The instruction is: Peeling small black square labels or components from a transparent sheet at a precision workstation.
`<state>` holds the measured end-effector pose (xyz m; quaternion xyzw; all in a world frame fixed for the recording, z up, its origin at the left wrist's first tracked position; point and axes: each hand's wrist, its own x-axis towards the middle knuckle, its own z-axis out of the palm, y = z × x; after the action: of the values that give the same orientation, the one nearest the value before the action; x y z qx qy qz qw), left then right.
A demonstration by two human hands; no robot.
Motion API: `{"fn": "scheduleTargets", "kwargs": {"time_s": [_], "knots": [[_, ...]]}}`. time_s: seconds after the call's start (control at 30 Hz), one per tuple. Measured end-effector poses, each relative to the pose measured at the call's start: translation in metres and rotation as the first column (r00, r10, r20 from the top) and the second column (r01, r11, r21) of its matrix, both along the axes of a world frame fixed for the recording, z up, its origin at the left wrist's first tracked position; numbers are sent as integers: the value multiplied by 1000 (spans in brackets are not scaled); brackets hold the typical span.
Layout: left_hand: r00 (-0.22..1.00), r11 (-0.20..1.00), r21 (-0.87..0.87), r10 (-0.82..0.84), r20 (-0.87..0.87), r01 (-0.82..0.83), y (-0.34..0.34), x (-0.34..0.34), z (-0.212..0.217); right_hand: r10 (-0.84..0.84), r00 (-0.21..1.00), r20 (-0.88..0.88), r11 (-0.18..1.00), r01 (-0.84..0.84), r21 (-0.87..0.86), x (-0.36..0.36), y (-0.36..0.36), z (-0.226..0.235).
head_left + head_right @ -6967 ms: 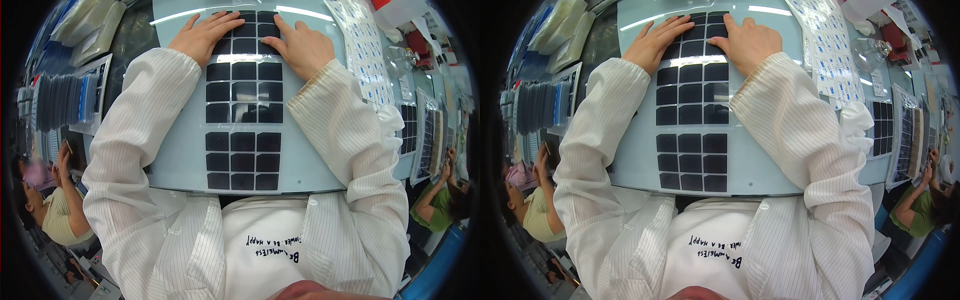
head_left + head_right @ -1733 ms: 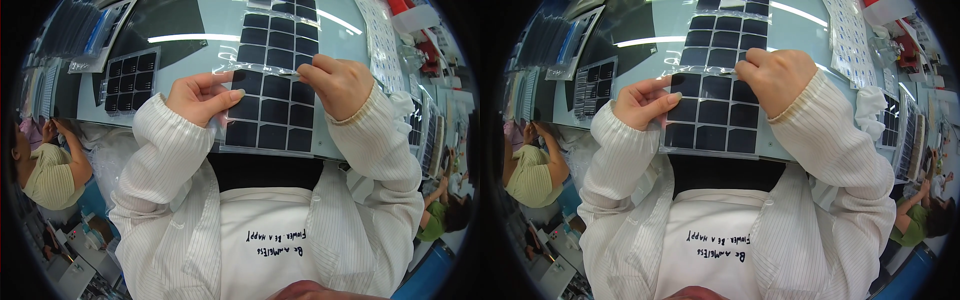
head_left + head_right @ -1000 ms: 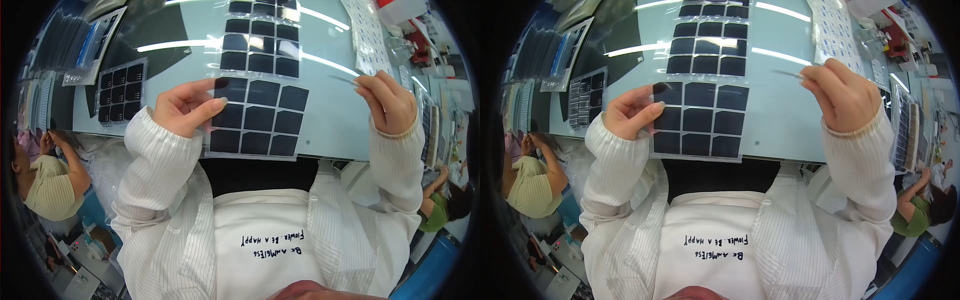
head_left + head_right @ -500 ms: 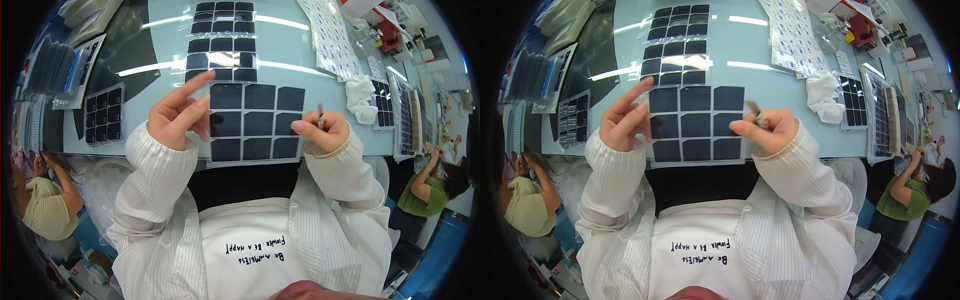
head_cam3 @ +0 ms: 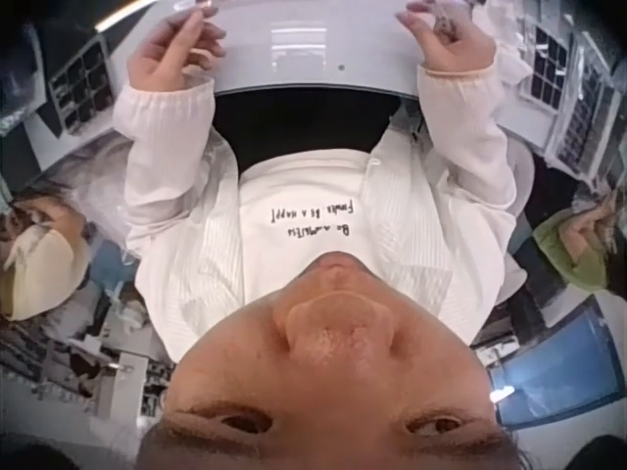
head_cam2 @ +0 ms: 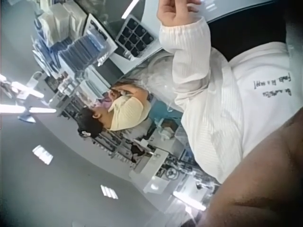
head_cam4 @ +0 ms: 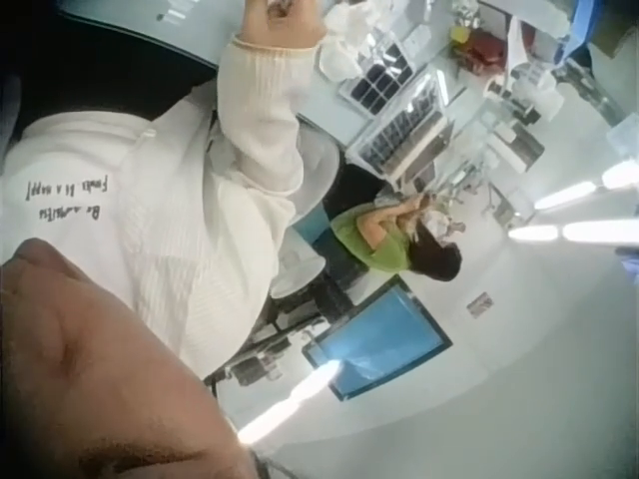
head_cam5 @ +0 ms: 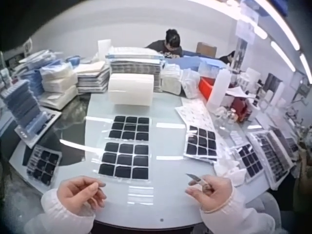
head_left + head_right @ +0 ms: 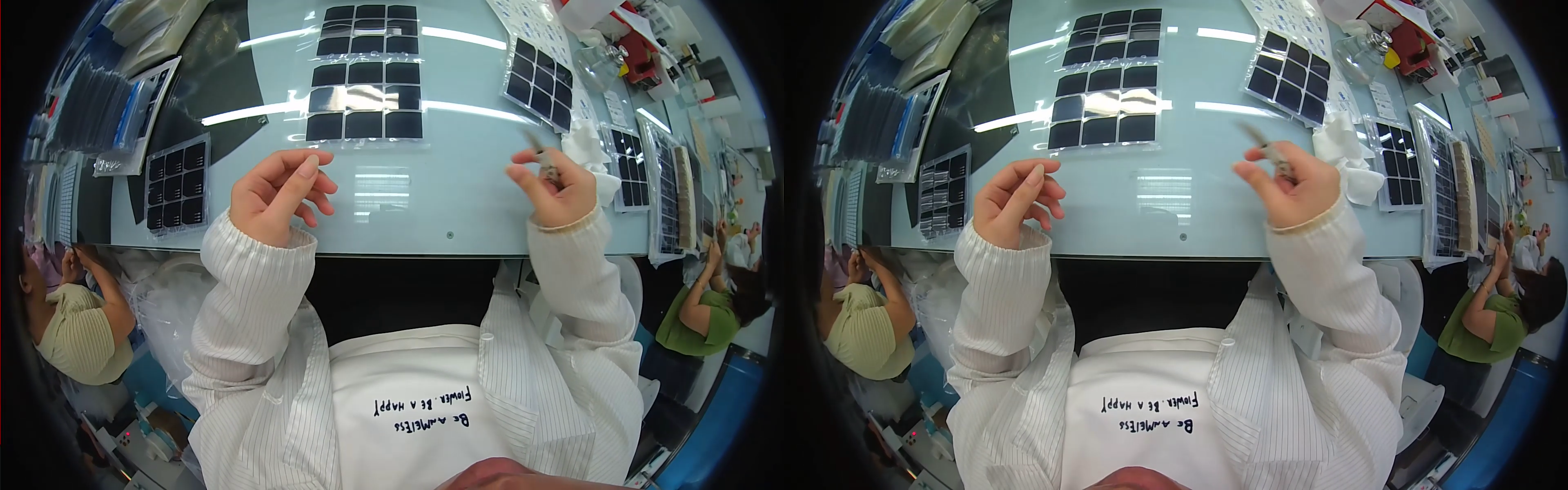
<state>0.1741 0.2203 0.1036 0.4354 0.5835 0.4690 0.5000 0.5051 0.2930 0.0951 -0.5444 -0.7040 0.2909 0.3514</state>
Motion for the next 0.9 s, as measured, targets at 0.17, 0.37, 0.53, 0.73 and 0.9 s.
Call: {"fn": "scheduleTargets", "kwargs": {"time_s": [0.17,0.37,0.53,0.73,0.9], "knots": [[997,998,-18,64,-42,-65,-3,4,2,331,796,507,745,-550,377,-60,9,-1],[994,996,32,91,-66,-89,-15,0,0,334,606,722,627,-715,310,-100,38,-5],[985,990,9,137,-107,-137,-24,-12,-4,300,512,805,579,-768,272,-111,44,-5],[996,974,-205,87,-27,-91,-12,-21,-1,387,643,661,418,-761,495,-108,54,2],[879,973,-230,79,470,36,36,-21,-6,376,733,567,340,-678,651,-106,57,17]]}}
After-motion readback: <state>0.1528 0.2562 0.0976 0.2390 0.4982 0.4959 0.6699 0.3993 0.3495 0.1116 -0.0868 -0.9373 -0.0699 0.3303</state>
